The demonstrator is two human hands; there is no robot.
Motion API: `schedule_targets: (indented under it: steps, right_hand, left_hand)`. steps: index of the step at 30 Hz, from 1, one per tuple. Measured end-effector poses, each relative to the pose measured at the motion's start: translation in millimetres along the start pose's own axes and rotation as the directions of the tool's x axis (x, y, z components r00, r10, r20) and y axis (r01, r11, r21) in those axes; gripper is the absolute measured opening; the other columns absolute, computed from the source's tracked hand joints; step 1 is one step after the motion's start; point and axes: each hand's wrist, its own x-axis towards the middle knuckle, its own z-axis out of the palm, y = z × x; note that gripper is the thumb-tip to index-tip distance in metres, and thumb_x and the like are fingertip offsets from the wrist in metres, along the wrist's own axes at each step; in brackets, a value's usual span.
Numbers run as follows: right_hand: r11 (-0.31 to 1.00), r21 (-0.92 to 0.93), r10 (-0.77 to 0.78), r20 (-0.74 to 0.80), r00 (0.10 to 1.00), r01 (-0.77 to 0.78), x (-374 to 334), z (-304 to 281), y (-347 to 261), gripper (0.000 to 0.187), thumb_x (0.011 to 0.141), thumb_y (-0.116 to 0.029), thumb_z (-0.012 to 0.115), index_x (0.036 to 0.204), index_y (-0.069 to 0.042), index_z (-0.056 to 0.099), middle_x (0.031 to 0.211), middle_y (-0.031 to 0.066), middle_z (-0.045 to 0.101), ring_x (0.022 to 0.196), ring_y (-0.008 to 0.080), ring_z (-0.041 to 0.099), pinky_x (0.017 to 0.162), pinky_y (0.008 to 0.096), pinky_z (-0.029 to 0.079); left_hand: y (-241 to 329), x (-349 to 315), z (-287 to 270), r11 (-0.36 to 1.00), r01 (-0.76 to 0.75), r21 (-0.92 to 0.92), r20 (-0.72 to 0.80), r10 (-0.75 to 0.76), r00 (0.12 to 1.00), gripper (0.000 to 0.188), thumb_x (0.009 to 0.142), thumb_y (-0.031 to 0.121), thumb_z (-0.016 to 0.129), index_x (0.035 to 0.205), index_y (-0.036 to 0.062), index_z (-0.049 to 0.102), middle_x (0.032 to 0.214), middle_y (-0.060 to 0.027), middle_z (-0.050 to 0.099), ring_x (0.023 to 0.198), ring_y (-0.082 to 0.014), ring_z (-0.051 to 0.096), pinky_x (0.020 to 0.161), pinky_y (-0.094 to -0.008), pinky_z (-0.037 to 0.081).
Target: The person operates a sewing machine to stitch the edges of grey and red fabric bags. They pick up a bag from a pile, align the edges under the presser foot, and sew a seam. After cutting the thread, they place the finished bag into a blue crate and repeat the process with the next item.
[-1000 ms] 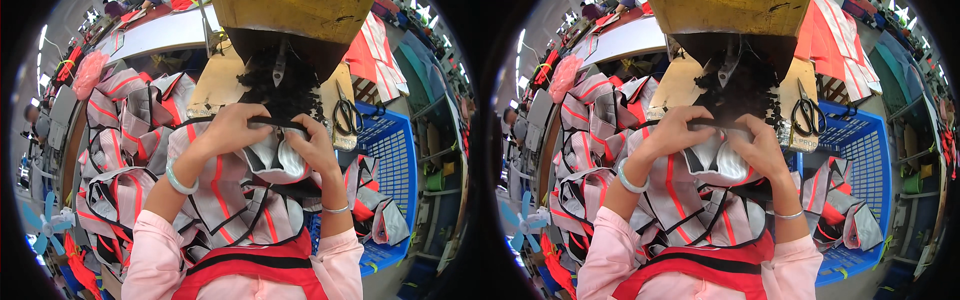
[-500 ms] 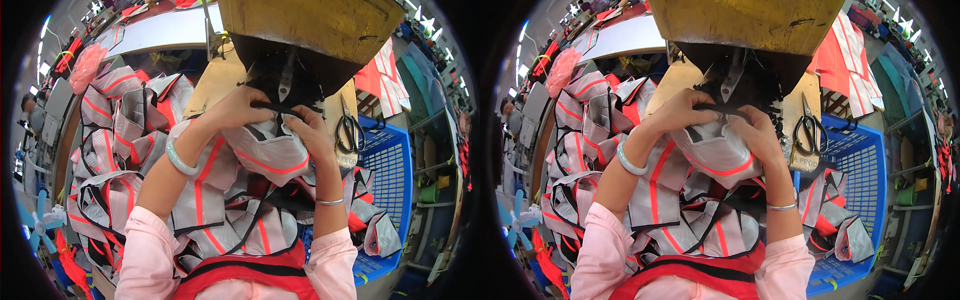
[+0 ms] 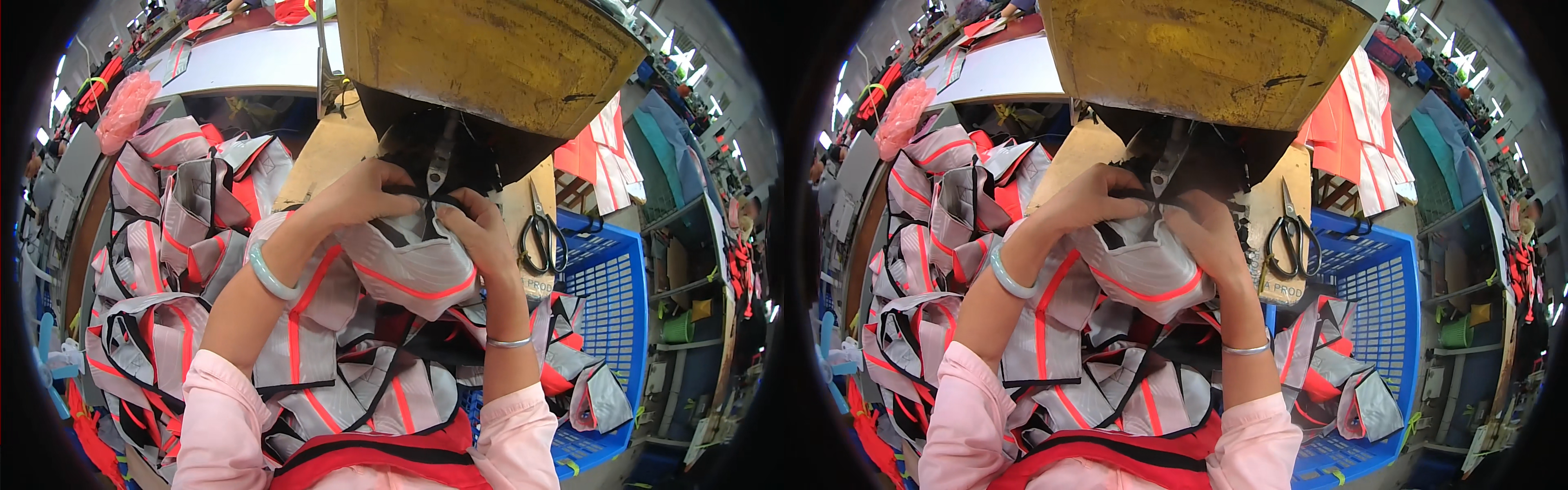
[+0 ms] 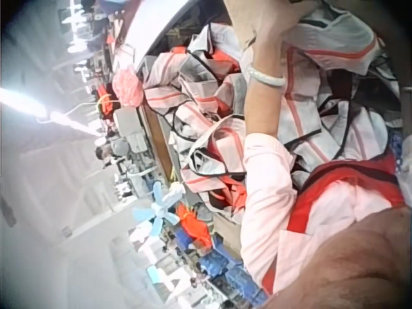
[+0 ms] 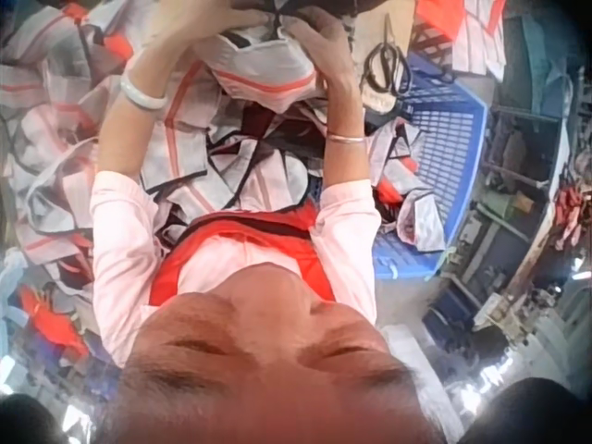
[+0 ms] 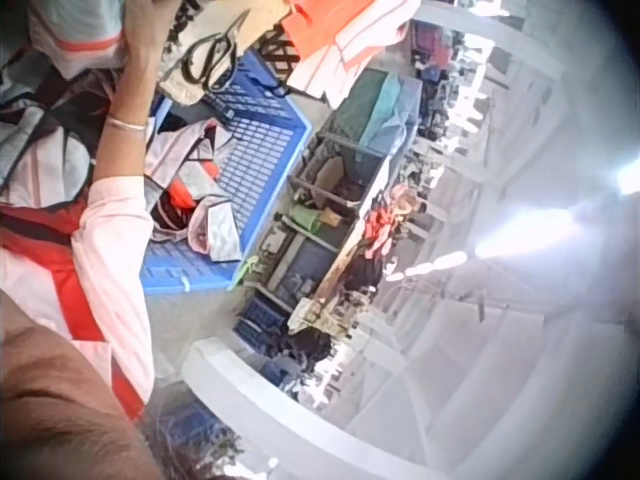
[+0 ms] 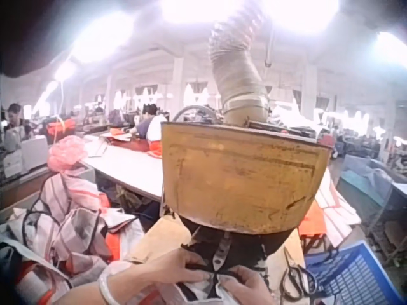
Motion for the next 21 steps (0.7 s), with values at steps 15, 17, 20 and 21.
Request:
schedule_targets:
  steps: [15,17,20,21]
  right_hand:
    - [0.996,-0.062,-0.060,0.141,0.988,0.069,-77.4,-13.2,-6.7,0.032,0.088,-0.027,0.064,0.099,0.004,0.062,0.083,0.0033,0.061,0.075,0.0082,0.055,0.067,0.0247,0.045]
    - [0.950,0.313,-0.134,0.401,0.906,0.001,-111.6,-35.5,7.8,0.046,0.088,-0.039,0.065,0.098,0.006,0.063,0.083,0.0078,0.063,0.072,0.0126,0.059,0.065,0.0271,0.048]
    - [0.852,0.495,-0.112,0.496,0.861,-0.174,-139.8,-51.8,16.6,0.068,0.085,-0.051,0.067,0.114,0.009,0.058,0.097,0.0167,0.065,0.085,0.0239,0.065,0.077,0.0335,0.052]
    - [0.974,0.169,-0.208,0.396,0.894,0.151,-135.4,-46.1,7.6,0.066,0.082,-0.046,0.072,0.119,0.007,0.056,0.107,0.0173,0.062,0.094,0.0255,0.063,0.082,0.0346,0.051]
  left_hand:
    - [2.8,-50.1,1.1,0.998,-0.060,-0.004,0.073,0.060,0.996,0.037,0.081,0.030,0.071,0.099,-0.0023,0.065,0.084,-0.0107,0.067,0.075,-0.0168,0.058,0.072,-0.0311,0.047]
    - [11.6,-68.3,7.4,0.994,-0.110,0.006,0.107,0.109,0.988,0.036,0.082,0.029,0.071,0.099,-0.0016,0.065,0.084,-0.0107,0.066,0.075,-0.0172,0.058,0.072,-0.0310,0.047]
    - [17.6,-86.8,21.6,0.983,-0.183,0.026,0.162,0.176,0.971,0.033,0.082,0.027,0.070,0.100,-0.0001,0.066,0.085,-0.0126,0.067,0.078,-0.0204,0.062,0.073,-0.0311,0.048]
    - [20.7,-92.0,28.4,0.977,-0.214,0.018,0.187,0.207,0.960,0.032,0.082,0.027,0.070,0.099,-0.0001,0.066,0.086,-0.0130,0.068,0.079,-0.0214,0.063,0.074,-0.0313,0.049]
